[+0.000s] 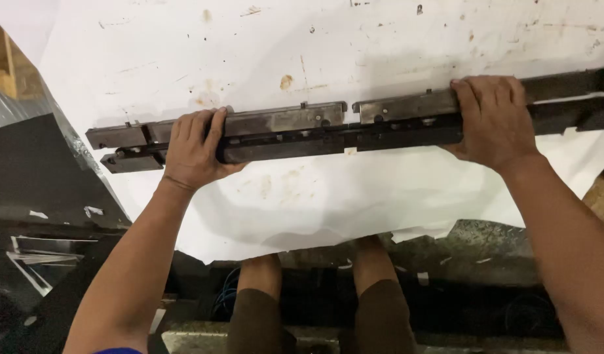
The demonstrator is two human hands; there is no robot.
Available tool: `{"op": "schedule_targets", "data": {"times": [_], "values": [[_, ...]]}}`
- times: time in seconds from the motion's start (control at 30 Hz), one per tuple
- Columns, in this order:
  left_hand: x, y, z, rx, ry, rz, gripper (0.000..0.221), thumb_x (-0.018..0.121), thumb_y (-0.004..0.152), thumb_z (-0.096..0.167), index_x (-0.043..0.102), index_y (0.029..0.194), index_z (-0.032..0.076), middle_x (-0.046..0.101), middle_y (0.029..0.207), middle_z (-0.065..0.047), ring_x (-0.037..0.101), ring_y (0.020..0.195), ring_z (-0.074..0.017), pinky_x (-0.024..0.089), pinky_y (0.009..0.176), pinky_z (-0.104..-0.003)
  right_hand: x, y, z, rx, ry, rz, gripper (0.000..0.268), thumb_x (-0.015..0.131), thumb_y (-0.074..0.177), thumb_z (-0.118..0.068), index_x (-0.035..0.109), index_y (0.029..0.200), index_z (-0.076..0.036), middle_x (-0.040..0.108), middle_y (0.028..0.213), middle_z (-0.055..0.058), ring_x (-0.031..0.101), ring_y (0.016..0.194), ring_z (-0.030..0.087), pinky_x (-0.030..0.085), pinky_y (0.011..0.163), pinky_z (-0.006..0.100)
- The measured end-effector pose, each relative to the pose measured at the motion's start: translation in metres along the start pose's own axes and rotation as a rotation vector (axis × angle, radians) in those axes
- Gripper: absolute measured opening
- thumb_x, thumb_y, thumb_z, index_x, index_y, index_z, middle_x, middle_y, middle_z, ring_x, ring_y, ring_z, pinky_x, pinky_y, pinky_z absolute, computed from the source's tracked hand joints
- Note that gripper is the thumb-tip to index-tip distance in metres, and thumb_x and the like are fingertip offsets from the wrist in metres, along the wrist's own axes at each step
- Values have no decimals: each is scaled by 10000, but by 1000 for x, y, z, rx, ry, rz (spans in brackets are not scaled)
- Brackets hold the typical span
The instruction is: Cleaning and adjusting a mechanical plate clamp or component from a printing press using a metal strap and tools.
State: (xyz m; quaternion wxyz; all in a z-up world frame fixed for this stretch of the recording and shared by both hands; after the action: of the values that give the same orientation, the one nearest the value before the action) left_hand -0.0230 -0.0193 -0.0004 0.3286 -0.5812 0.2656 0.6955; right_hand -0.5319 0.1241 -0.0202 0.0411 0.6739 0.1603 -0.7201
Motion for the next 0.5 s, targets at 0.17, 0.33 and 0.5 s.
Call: {"op": "schedule_targets", "data": {"times": [0.17,0.33,0.5], "values": [[-14,6,17,-57,34,-28,1090,798,772,643,470,1592,3,584,1410,-230,570,1325,-414,337,1224,-606,-7,5,-16,95,117,-5,1153,868,678,-578,458,1611,-39,557,1500,199,510,1435,369,223,1295,570],[-36,16,41,-166,44,-130,1179,822,753,613,441,1650,-50,505,1592,-298,442,1513,-465,97,1260,-695,-56,-7,-51,318,333,-1,1239,885,710,-467,285,1680,14,335,1669,312,261,1581,481,70,1245,748],[-69,14,64,-261,-52,-226,1124,745,798,631,366,1674,36,399,1666,-293,424,1508,-459,70,1257,-748,-80,-82,-107,486,329,173,996,774,895,-356,260,1701,-74,330,1658,234,339,1536,440,165,1231,728]]}}
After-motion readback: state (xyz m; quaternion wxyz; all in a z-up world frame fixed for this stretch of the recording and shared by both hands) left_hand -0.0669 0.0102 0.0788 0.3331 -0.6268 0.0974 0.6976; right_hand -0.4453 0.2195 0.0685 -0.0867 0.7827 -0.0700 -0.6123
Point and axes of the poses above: each hand's wrist, its own y-axis towards the middle knuckle, its own x-axis out of the palm, z = x × y, the point moved 3 cm from there along y, towards the middle knuckle
